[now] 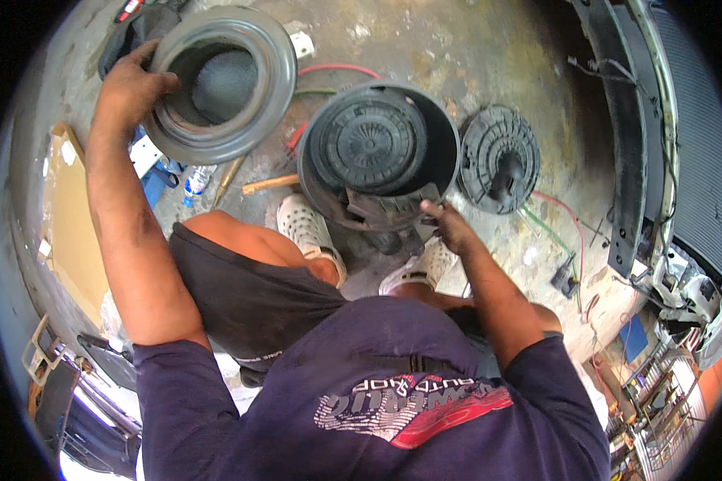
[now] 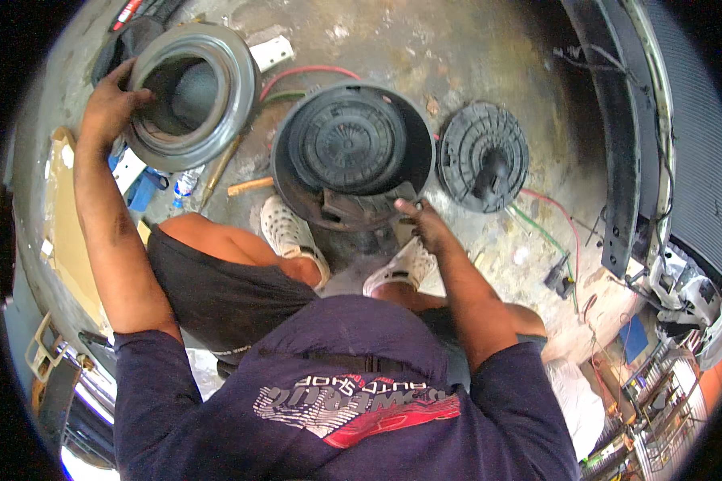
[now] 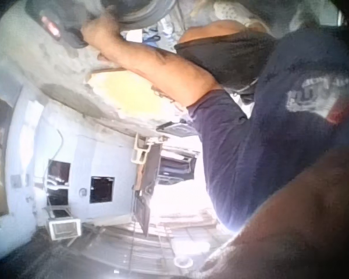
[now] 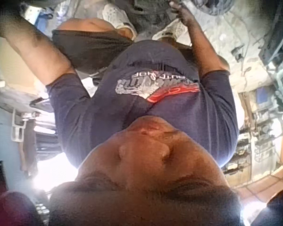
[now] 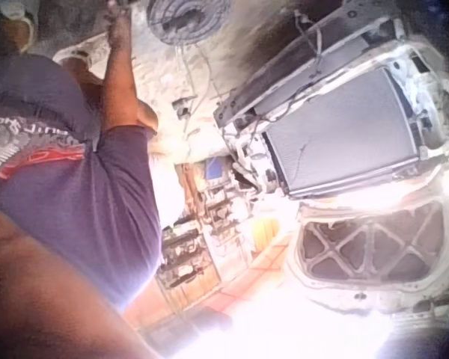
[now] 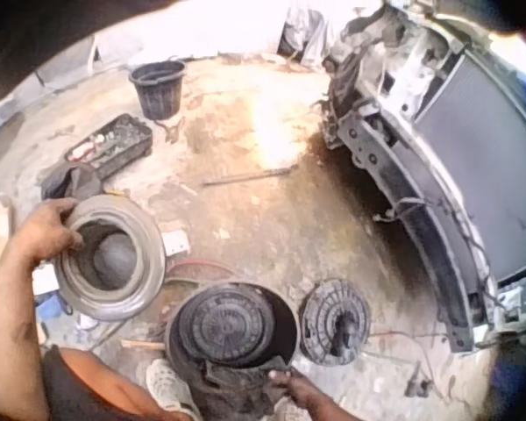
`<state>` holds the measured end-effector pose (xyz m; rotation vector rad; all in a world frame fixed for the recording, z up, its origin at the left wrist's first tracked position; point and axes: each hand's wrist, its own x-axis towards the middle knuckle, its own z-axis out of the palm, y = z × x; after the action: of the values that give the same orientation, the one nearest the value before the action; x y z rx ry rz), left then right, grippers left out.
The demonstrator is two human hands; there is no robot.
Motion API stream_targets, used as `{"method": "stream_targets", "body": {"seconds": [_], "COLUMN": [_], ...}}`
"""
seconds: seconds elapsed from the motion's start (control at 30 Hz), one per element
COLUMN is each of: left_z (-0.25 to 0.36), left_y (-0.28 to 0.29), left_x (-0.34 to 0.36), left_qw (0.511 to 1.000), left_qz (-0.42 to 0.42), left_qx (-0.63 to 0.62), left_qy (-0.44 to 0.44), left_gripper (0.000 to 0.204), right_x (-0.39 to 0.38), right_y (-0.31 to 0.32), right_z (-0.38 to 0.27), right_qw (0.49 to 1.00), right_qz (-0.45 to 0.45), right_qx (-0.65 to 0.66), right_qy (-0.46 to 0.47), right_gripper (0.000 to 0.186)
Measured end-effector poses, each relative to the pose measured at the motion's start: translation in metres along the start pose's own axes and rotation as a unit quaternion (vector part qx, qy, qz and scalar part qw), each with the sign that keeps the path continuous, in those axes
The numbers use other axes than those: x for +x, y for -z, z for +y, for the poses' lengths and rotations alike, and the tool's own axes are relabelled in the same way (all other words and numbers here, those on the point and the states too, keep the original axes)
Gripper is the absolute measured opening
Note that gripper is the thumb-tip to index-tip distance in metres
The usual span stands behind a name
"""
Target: The person picks up components from a car seat, sits on the floor to disassemble an air filter housing and blower motor assembly, and uses a torch to heat a plastic part.
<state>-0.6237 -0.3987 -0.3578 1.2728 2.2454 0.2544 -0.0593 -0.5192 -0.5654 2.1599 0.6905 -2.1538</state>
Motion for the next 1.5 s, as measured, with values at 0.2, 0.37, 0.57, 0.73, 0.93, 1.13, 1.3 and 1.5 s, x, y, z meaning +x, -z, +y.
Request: {"method": "stream_targets", "body": {"seconds": [0.2, 0.37, 0.57, 0.73, 0.93, 1.13, 1.3, 1.5], "left_z": [-0.007, -0.007, 0.008, 0.018, 0.023, 0.034, 0.039, 0.022], "left_y": [-0.003, 0.008, 0.01, 0.005, 0.001, 0.003, -0.002, 0.002], "left_x": [0.002, -0.007, -0.016, -0.006, -0.006, -0.013, -0.009, -0.01], "left_qw": [0.999, 0.995, 0.989, 0.991, 0.99, 0.991, 0.989, 0.993], "left_qz": [0.045, 0.079, 0.113, 0.096, 0.094, 0.069, 0.09, 0.078], "left_qx": [0.023, 0.051, 0.075, 0.08, 0.092, 0.093, 0.11, 0.087], "left_qy": [0.015, 0.017, 0.054, 0.056, 0.054, 0.066, 0.033, 0.033], "left_gripper": [0.067, 0.067, 0.068, 0.069, 0.069, 0.069, 0.071, 0.073], "right_x": [0.045, 0.013, -0.046, -0.073, -0.071, -0.066, -0.066, -0.095], "right_y": [-0.011, 0.02, 0.019, 0.012, 0.016, 0.016, 0.018, -0.023], "right_z": [0.013, 0.002, -0.03, -0.061, -0.054, -0.051, -0.042, -0.038], "right_qw": [0.997, 0.964, 0.766, 0.734, 0.681, 0.704, 0.702, 0.71], "right_qz": [0.004, 0.11, 0.252, 0.217, 0.212, 0.21, 0.229, 0.197], "right_qx": [0.078, -0.009, -0.306, -0.379, -0.416, -0.38, -0.392, -0.444], "right_qy": [0.02, 0.242, 0.506, 0.521, 0.564, 0.561, 0.549, 0.511], "right_gripper": [0.039, 0.037, 0.052, 0.079, 0.075, 0.081, 0.083, 0.061]}}
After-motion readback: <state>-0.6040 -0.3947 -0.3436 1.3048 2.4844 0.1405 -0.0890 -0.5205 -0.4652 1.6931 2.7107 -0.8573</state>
